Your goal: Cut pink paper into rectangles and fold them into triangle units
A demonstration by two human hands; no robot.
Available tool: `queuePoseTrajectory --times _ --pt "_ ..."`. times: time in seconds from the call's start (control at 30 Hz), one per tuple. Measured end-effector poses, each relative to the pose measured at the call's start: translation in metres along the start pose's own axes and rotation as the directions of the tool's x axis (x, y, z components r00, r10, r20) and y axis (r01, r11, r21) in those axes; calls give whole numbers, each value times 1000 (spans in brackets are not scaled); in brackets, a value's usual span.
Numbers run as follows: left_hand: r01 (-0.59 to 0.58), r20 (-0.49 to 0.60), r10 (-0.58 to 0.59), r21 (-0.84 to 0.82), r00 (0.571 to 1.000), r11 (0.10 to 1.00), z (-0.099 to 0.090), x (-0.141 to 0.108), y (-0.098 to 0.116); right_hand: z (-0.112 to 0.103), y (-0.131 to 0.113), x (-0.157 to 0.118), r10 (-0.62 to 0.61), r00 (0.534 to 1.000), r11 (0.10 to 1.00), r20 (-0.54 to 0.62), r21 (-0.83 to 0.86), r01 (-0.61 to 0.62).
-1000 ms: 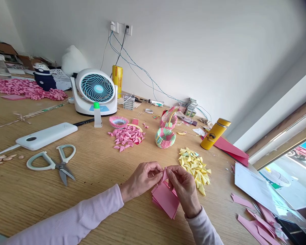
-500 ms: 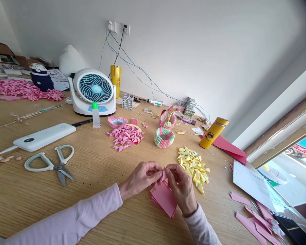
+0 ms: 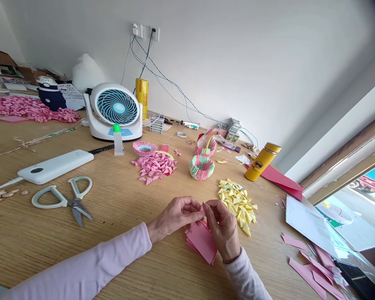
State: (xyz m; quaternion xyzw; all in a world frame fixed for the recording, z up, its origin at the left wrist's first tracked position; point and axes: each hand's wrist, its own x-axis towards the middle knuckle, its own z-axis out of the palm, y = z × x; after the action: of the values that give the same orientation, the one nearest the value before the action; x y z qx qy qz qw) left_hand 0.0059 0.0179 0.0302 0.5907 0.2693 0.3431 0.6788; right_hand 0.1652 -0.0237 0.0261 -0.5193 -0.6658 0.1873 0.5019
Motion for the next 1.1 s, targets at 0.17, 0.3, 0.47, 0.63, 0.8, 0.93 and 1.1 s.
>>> queuePoseTrajectory --times 0.17,0.3,0.47,0.63,0.8,0.93,1.1 --pt "0 -23 -1 -37 1000 999 -1 1 0 -1 -2 1 15 999 998 39 54 -17" --pt "7 4 -6 -39 1000 999 -1 0 1 -2 -2 1 49 999 994 24 99 -51" --pt "18 0 -18 -38 1000 999 -2 0 -1 -1 -1 1 44 999 995 7 91 -45" --pt "-12 -46 9 -83 999 997 -3 0 0 -3 0 1 79 995 976 63 197 -90" --pt "-52 -41 50 -39 998 998 -3 2 -1 -6 -1 2 147 981 928 126 326 -181" --pt "-69 -82 68 -19 994 997 -2 2 0 -6 3 5 205 963 866 177 426 -263" --pt "-36 -64 32 -65 997 997 0 -2 9 -5 6 6 244 966 822 90 509 -255"
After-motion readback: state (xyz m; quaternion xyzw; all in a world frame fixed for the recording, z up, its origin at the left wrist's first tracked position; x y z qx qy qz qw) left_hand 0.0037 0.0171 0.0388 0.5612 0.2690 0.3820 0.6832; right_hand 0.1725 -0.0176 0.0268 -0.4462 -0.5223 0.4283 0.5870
